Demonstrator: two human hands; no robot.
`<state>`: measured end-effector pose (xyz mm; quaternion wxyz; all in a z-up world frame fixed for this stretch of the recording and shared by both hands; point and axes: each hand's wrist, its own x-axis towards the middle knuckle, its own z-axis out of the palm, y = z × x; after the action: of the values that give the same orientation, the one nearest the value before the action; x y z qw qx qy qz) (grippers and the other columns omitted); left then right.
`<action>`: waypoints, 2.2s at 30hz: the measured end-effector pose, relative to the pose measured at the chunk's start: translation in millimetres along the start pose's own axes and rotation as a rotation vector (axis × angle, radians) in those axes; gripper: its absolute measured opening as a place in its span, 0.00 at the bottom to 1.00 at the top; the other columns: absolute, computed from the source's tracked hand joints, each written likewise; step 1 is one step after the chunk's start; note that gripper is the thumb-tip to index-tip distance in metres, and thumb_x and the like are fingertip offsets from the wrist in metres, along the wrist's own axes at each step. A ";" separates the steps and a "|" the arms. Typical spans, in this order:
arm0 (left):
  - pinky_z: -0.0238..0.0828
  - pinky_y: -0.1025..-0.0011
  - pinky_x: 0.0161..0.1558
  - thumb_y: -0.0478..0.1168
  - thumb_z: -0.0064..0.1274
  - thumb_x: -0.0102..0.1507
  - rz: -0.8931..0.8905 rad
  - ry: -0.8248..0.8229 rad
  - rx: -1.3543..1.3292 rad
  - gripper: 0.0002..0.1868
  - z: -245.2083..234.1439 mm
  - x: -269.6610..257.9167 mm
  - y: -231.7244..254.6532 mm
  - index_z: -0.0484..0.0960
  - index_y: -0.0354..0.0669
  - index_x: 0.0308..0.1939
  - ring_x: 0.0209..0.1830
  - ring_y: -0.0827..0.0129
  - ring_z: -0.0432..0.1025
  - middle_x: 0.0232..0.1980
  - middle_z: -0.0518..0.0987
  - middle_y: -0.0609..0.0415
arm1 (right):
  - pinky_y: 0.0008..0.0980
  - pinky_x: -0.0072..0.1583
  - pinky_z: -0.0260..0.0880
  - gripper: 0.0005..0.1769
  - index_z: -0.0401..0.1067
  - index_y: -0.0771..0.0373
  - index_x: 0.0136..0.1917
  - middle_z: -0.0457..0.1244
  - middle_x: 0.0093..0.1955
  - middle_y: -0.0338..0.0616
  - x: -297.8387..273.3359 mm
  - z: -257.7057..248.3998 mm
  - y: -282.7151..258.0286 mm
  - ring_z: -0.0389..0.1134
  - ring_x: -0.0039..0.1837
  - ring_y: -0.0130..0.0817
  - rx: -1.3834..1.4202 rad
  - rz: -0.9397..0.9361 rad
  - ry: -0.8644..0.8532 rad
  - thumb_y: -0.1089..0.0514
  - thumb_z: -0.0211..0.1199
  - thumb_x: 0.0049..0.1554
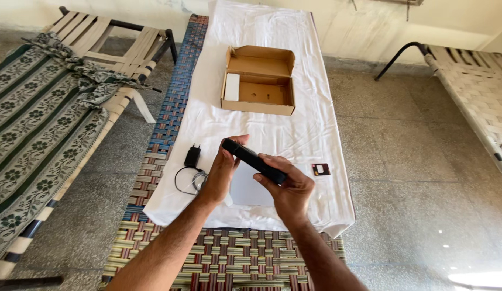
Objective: The person inserts a SIM card into a black and green tablet, snaps the back cover into place, and connects the charging cable to the tablet and power adapter. The tablet is placed on a white cloth on a woven mat.
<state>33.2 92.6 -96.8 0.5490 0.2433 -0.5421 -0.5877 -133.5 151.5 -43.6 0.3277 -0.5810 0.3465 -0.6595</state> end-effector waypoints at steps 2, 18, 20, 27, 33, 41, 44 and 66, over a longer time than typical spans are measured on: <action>0.51 0.61 0.77 0.68 0.26 0.73 0.036 -0.014 0.025 0.39 1.3 -4.5 4.1 0.62 0.42 0.75 0.69 0.69 0.60 0.64 0.66 0.52 | 0.35 0.68 0.76 0.21 0.76 0.69 0.57 0.70 0.61 0.53 -1.9 -3.3 -2.3 0.71 0.67 0.39 -0.025 -0.040 -0.039 0.74 0.74 0.50; 0.42 0.56 0.75 0.66 0.46 0.66 -0.193 0.246 0.349 0.51 -2.1 -5.1 -10.4 0.39 0.48 0.81 0.82 0.53 0.45 0.82 0.47 0.39 | 0.37 0.65 0.73 0.15 0.70 0.68 0.64 0.68 0.59 0.47 17.3 -50.8 30.1 0.71 0.60 0.35 0.694 0.326 0.534 0.65 0.63 0.64; 0.54 0.59 0.72 0.59 0.48 0.65 -0.322 0.316 0.148 0.48 -7.0 -7.5 -13.8 0.39 0.54 0.81 0.76 0.57 0.58 0.77 0.58 0.44 | 0.37 0.65 0.74 0.15 0.71 0.69 0.62 0.69 0.59 0.48 14.4 -59.2 39.6 0.72 0.61 0.36 0.882 0.449 0.644 0.62 0.62 0.63; 0.73 0.70 0.56 0.38 0.50 0.68 -0.356 0.381 -0.041 0.28 -14.6 -3.7 -18.0 0.68 0.43 0.73 0.50 0.70 0.75 0.50 0.81 0.51 | 0.41 0.64 0.74 0.13 0.72 0.66 0.58 0.70 0.58 0.46 -1.4 -77.4 66.0 0.72 0.59 0.36 0.961 0.600 0.737 0.58 0.59 0.61; 0.74 0.67 0.47 0.38 0.51 0.68 -0.394 0.293 0.315 0.26 -43.4 5.9 -26.9 0.70 0.40 0.71 0.45 0.66 0.77 0.49 0.84 0.45 | 0.36 0.52 0.71 0.17 0.79 0.69 0.56 0.71 0.47 0.47 -18.8 -113.4 95.8 0.71 0.48 0.35 -0.199 0.803 0.326 0.56 0.69 0.57; 0.72 0.50 0.57 0.43 0.52 0.70 -0.514 0.199 1.059 0.27 -56.9 2.3 -103.7 0.65 0.31 0.68 0.56 0.41 0.74 0.53 0.80 0.31 | 0.37 0.48 0.72 0.22 0.81 0.68 0.51 0.74 0.41 0.49 -57.9 -128.8 134.4 0.74 0.43 0.36 -0.826 0.674 0.104 0.46 0.70 0.56; 0.71 0.50 0.54 0.42 0.57 0.66 -0.436 0.149 1.226 0.24 -59.9 0.6 -118.8 0.70 0.30 0.60 0.54 0.40 0.72 0.55 0.75 0.31 | 0.38 0.48 0.73 0.21 0.81 0.67 0.51 0.73 0.41 0.50 -59.7 -128.8 134.6 0.75 0.43 0.38 -0.896 0.695 0.095 0.46 0.71 0.55; 0.76 0.69 0.43 0.36 0.65 0.58 -0.132 0.572 0.996 0.14 -154.1 -73.2 -37.6 0.84 0.39 0.48 0.40 0.67 0.79 0.43 0.85 0.50 | 0.37 0.50 0.75 0.15 0.80 0.61 0.50 0.71 0.45 0.44 -17.3 29.3 98.5 0.72 0.46 0.35 -0.646 0.310 -0.351 0.56 0.74 0.50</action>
<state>175.1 95.0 -198.7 0.4552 0.6551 -0.5669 -0.2055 -99.6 110.0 -133.0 0.2782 -0.6989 0.5583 -0.3499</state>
